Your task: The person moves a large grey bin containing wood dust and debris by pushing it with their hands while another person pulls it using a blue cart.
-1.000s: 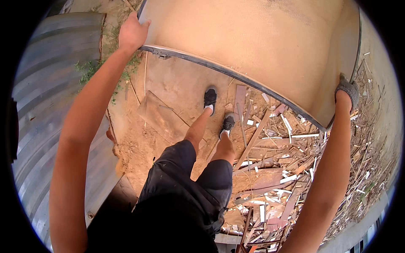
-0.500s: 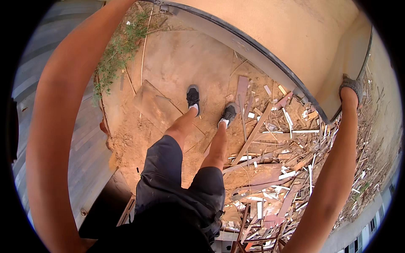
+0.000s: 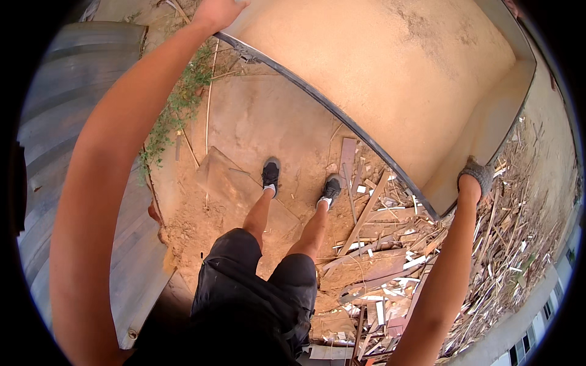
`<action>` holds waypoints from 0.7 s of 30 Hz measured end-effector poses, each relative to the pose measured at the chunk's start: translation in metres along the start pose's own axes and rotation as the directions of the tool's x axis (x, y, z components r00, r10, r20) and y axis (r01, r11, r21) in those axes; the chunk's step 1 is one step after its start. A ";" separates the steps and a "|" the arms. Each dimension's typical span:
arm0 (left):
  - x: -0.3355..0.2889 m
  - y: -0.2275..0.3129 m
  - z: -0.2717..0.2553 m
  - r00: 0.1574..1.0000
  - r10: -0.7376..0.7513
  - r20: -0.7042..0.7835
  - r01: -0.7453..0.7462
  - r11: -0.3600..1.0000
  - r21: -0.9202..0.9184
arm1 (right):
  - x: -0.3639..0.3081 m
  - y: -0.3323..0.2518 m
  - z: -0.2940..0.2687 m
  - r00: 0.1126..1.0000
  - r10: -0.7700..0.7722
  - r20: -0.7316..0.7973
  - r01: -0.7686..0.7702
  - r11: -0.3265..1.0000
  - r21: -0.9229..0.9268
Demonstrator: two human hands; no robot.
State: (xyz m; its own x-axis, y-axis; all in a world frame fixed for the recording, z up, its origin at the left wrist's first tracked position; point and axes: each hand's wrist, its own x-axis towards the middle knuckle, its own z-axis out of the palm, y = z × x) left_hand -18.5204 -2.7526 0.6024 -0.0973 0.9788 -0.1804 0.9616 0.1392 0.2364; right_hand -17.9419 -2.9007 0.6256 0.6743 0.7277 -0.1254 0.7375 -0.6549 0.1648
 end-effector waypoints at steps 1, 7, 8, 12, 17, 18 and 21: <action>-0.007 -0.004 -0.008 0.999 0.007 -0.031 -0.006 1.000 0.006 | -0.002 0.003 -0.004 0.999 0.005 0.045 -0.008 0.998 0.060; -0.032 -0.043 -0.003 0.999 -0.004 -0.038 0.003 0.999 -0.038 | -0.036 -0.001 0.019 0.993 -0.044 -0.111 0.046 0.999 0.015; -0.042 -0.036 -0.002 1.000 -0.020 -0.008 0.019 0.999 -0.043 | -0.040 0.004 0.014 0.998 0.027 -0.058 -0.024 0.998 0.058; -0.094 -0.024 -0.017 0.991 -0.115 0.063 0.118 0.992 -0.043 | -0.069 0.028 0.012 0.992 0.115 0.057 -0.121 0.987 0.107; -0.149 -0.031 -0.019 0.981 -0.187 0.052 0.190 0.980 -0.066 | -0.092 0.039 0.007 0.994 0.078 0.076 -0.084 0.993 0.083; -0.163 -0.034 -0.017 0.981 -0.188 0.040 0.190 0.979 -0.074 | -0.099 0.045 0.008 0.994 0.058 0.094 -0.066 0.993 0.093; -0.203 -0.053 -0.016 0.981 -0.194 0.003 0.194 0.975 -0.106 | -0.108 0.061 0.014 0.990 -0.013 0.139 -0.004 0.992 0.123</action>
State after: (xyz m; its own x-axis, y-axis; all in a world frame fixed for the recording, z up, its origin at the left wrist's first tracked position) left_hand -18.5557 -2.9566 0.6414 -0.2816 0.9326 -0.2259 0.8917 0.3412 0.2972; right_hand -17.9692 -3.0220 0.6360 0.6636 0.7006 -0.2622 0.7335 -0.6783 0.0439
